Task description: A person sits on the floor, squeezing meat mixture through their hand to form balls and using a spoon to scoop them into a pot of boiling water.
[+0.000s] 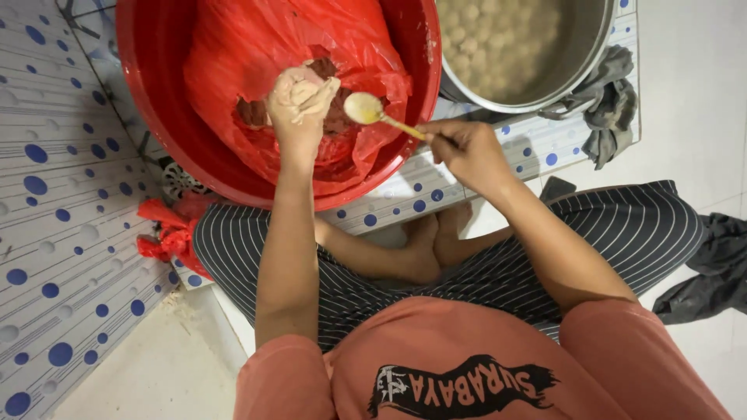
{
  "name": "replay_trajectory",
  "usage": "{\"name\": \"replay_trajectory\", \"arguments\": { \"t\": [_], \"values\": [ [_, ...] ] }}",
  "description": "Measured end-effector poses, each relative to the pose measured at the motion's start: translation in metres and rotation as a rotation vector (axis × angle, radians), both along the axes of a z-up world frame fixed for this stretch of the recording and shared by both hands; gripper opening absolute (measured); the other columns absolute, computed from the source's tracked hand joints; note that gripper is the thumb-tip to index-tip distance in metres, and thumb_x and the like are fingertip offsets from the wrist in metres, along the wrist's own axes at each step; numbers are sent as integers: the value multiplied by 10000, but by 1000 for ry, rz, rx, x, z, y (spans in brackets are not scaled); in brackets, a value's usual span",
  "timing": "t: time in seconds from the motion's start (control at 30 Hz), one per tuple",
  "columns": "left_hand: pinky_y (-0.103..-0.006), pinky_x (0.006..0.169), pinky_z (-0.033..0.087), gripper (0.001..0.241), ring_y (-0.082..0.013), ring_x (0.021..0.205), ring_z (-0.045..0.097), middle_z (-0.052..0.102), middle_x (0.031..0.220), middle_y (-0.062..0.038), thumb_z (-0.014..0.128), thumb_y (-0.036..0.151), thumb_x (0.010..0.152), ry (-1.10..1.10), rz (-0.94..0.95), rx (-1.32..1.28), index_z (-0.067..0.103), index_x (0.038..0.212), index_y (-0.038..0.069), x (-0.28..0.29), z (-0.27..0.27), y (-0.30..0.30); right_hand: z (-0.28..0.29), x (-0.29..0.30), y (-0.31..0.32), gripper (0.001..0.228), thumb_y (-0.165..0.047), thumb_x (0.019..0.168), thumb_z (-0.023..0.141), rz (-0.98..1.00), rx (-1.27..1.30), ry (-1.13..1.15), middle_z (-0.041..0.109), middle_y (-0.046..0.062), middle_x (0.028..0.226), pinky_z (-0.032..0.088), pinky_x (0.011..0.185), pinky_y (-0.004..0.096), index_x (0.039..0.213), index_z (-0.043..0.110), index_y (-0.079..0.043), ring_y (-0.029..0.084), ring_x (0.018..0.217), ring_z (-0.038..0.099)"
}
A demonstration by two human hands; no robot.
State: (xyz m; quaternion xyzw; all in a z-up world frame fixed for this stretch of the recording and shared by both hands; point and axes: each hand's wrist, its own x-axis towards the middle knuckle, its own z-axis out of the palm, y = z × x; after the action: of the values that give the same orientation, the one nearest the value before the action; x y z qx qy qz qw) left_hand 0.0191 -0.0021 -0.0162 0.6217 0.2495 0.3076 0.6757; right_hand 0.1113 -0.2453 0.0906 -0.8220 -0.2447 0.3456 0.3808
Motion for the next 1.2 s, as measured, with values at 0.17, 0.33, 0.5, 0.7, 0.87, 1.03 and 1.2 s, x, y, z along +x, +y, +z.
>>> {"name": "replay_trajectory", "arguments": {
  "t": [0.17, 0.33, 0.5, 0.7, 0.87, 1.03, 1.2],
  "values": [
    [-270, 456, 589, 302, -131, 634, 679, 697, 794, -62, 875, -36, 793, 134, 79, -91, 622, 819, 127, -7, -22, 2, 2, 7, -1, 230, -107, 1045, 619, -76, 25, -58, 644, -16, 667, 291, 463, 233, 1218, 770, -92, 49, 484, 369],
    [-325, 816, 683, 324, -192, 810, 777, 766, 902, -136, 783, -110, 828, 2, -24, -365, 605, 1009, 92, -4, -10, 7, 9, 6, 3, 223, -97, 1054, 617, -116, 37, -75, 618, -27, 649, 290, 487, 233, 1217, 769, -86, 42, 495, 338],
    [-243, 462, 529, 325, -184, 719, 702, 739, 1051, -110, 713, 68, 986, -223, -108, -520, 679, 1307, 100, -17, -97, 11, 6, 6, 7, 215, -78, 1056, 609, -131, 65, -57, 611, -13, 651, 307, 506, 233, 1196, 772, -60, 50, 519, 354],
    [-247, 848, 630, 300, -160, 944, 715, 722, 989, -62, 730, -181, 844, -72, -181, -112, 683, 985, 79, -11, 29, 1, 4, 7, 6, 207, -76, 1073, 615, -97, 91, -99, 631, 9, 694, 324, 542, 243, 1215, 763, -46, 57, 565, 401],
    [-261, 644, 643, 319, -158, 809, 700, 684, 894, -40, 908, 26, 775, 119, 13, -29, 644, 921, 128, -14, -24, -1, -2, 7, 4, 198, -76, 1085, 608, -97, 117, -108, 634, 12, 698, 331, 543, 247, 1205, 759, -32, 58, 562, 393],
    [-317, 763, 752, 357, -264, 909, 840, 786, 894, -161, 889, -35, 775, 102, -151, -328, 626, 996, 63, -8, 14, 6, -6, 9, 2, 194, -92, 1079, 618, -122, 97, -116, 640, 2, 698, 348, 542, 234, 1200, 760, -39, 49, 560, 395],
    [-201, 427, 575, 95, -133, 626, 708, 729, 864, -82, 763, 53, 942, 40, -141, -60, 686, 967, 102, -13, 16, 4, -4, 8, 3, 194, -77, 1083, 612, -119, 112, -116, 647, 10, 714, 384, 580, 239, 1199, 755, -16, 52, 594, 431]
  ]
}}
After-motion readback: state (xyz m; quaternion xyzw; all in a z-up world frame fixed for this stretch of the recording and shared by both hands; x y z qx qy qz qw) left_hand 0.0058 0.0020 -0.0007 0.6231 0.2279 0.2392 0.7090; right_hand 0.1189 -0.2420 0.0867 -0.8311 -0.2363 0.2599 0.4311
